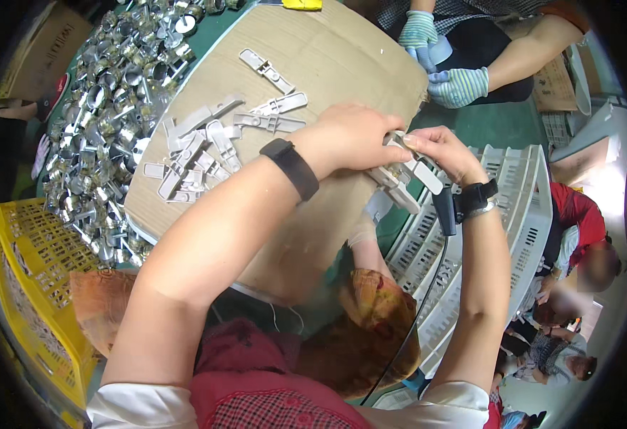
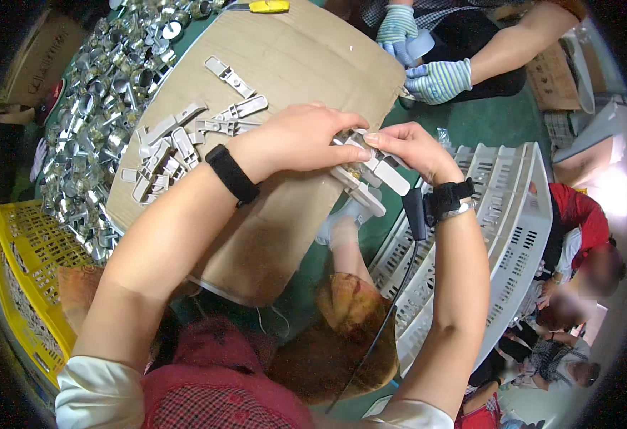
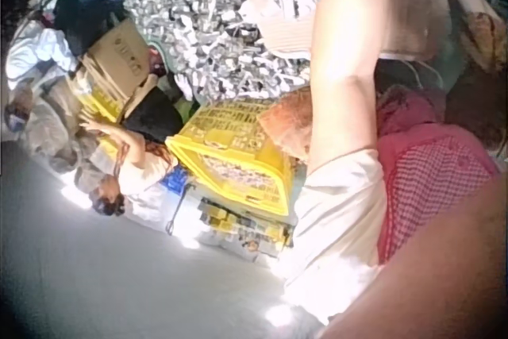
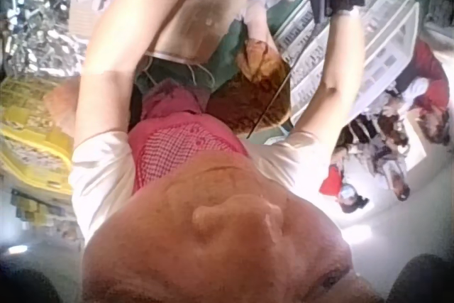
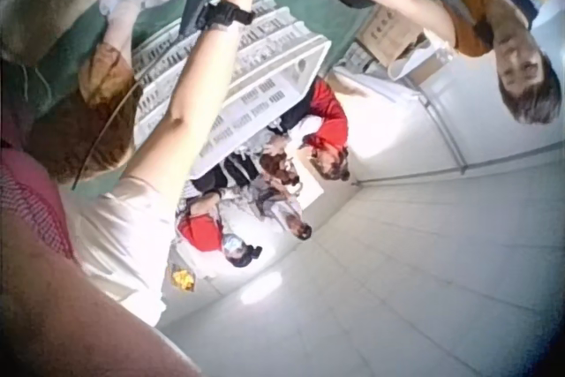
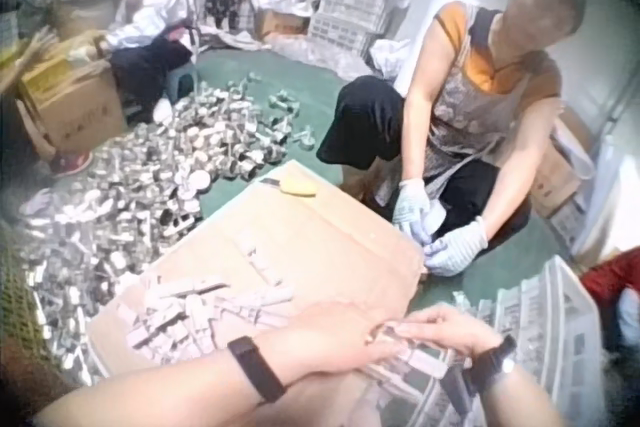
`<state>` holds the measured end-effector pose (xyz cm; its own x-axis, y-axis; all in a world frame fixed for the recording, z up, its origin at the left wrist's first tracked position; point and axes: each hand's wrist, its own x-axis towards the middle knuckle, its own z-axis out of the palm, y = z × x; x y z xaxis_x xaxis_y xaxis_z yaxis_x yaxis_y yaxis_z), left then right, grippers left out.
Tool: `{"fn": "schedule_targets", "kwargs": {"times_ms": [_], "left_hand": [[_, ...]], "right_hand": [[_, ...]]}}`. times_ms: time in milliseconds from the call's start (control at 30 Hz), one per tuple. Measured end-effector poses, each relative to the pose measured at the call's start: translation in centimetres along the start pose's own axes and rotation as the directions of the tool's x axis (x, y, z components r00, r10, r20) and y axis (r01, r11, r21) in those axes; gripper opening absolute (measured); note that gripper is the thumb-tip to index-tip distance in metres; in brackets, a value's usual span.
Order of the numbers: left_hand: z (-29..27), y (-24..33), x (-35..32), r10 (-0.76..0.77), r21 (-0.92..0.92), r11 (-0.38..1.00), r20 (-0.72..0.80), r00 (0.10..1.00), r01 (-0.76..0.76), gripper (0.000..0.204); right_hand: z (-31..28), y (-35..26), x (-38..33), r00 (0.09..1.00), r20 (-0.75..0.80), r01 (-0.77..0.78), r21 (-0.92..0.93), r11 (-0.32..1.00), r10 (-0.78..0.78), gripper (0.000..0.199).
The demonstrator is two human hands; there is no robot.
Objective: The recorder sits on the floor and manually assembles metal hinge components.
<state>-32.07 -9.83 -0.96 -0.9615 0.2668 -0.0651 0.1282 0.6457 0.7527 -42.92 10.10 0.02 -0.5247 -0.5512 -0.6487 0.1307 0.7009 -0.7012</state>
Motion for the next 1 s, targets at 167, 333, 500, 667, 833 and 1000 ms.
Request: {"fn": "schedule_targets", "kwargs": {"times_ms": [167,333,500,667,833,1000], "left_hand": [[0.0,-0.1,0.4,-0.061,-0.081,0.995,0.013,0.998,0.062,0.056],[0.1,0.0,2.5,-0.125,-0.092,0.988,0.035,0.992,0.128,0.058],[-0.2,-0.7,3.3,-0.213,-0.096,0.97,0.104,0.972,0.223,0.059],[0.4,-1.2,4.0,-0.195,-0.104,0.975,0.03,0.98,0.197,0.056],[0.8,-1.0,3.2,-0.136,-0.097,0.987,-0.112,0.984,0.126,0.053],[1.5,-1.2,1.3,-0.163,-0.055,0.986,-0.189,0.968,0.156,0.055]], "right_hand": [[0.1,0.5,0.7,0.995,-0.054,0.088,-0.016,0.996,-0.089,0.032],[0.3,-0.1,-1.1,0.814,-0.417,0.255,-0.37,0.893,-0.405,0.035],[7.1,-3.2,-4.1,0.629,-0.283,0.083,-0.902,0.424,-0.724,0.064],[6.6,-3.0,-3.0,0.706,-0.279,0.03,-0.907,0.421,-0.651,0.071],[3.3,-5.0,-2.4,0.862,-0.252,-0.007,-0.873,0.487,-0.439,0.063],[3.2,-5.4,-1.5,0.908,-0.167,0.108,-0.795,0.598,-0.385,0.064]]}}
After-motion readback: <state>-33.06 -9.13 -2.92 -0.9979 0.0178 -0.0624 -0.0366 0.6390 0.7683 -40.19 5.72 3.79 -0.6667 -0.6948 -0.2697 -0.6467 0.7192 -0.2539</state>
